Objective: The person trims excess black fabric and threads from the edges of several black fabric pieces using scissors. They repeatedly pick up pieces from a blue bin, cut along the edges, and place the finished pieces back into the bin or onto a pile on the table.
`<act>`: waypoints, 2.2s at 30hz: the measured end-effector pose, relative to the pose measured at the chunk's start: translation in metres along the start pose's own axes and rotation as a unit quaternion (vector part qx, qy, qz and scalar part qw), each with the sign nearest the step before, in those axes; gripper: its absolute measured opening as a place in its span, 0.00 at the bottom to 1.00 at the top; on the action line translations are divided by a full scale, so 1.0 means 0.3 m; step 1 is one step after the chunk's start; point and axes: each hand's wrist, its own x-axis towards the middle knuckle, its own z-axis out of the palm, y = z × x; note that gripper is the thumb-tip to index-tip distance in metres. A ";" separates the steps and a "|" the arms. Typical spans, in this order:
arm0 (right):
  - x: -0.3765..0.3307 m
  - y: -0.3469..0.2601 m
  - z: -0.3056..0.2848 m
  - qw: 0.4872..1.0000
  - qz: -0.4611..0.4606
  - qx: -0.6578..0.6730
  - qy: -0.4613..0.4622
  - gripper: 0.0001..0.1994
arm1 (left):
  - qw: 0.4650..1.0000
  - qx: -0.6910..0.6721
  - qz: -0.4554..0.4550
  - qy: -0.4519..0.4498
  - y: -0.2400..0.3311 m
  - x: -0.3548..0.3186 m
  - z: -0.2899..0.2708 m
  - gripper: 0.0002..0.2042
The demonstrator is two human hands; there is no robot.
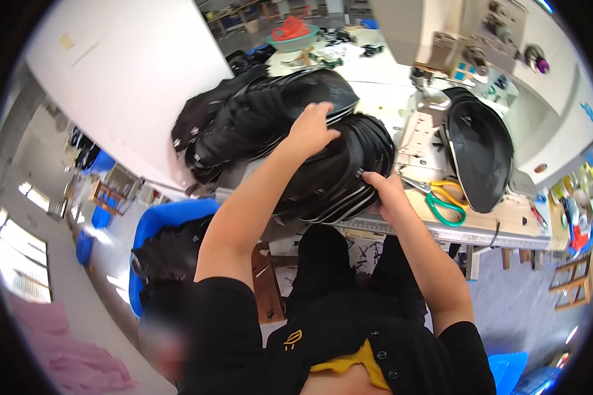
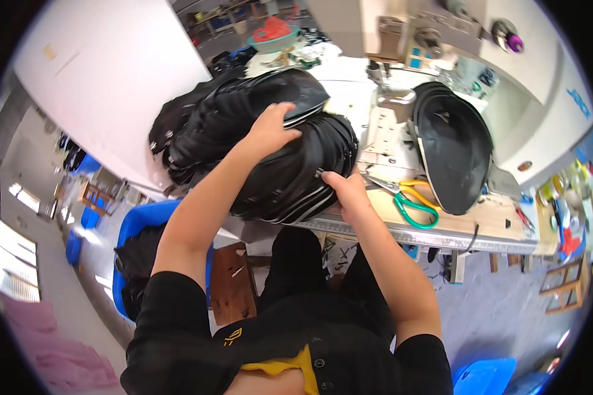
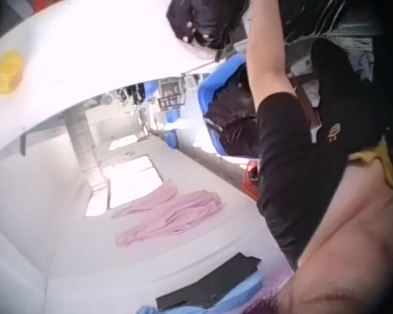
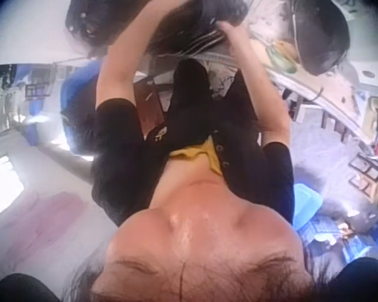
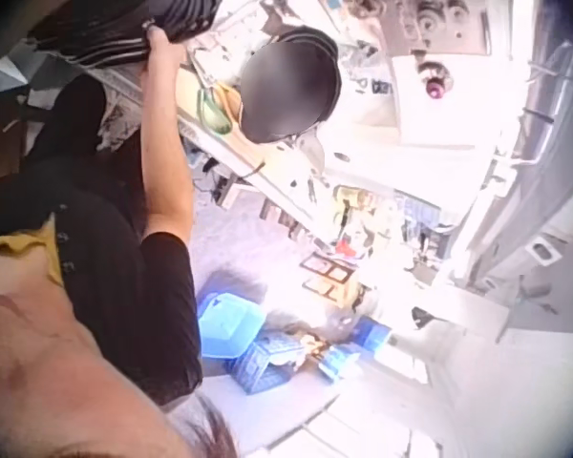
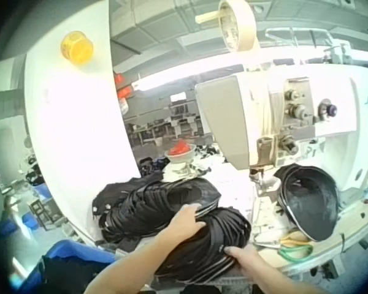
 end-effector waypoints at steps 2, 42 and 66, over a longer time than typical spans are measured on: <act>0.039 0.031 -0.083 1.000 -0.013 -0.013 0.023 0.29 | 1.000 -0.007 -0.012 -0.027 -0.001 0.015 0.055 0.23; 0.040 0.145 0.071 0.927 -0.250 -0.256 0.115 0.49 | 0.807 -0.542 0.077 -0.222 -0.009 -0.283 0.047 0.31; -1.479 0.475 -0.747 0.560 -0.339 0.207 0.727 0.34 | 0.618 -0.340 0.460 -0.540 1.279 -0.591 0.329 0.31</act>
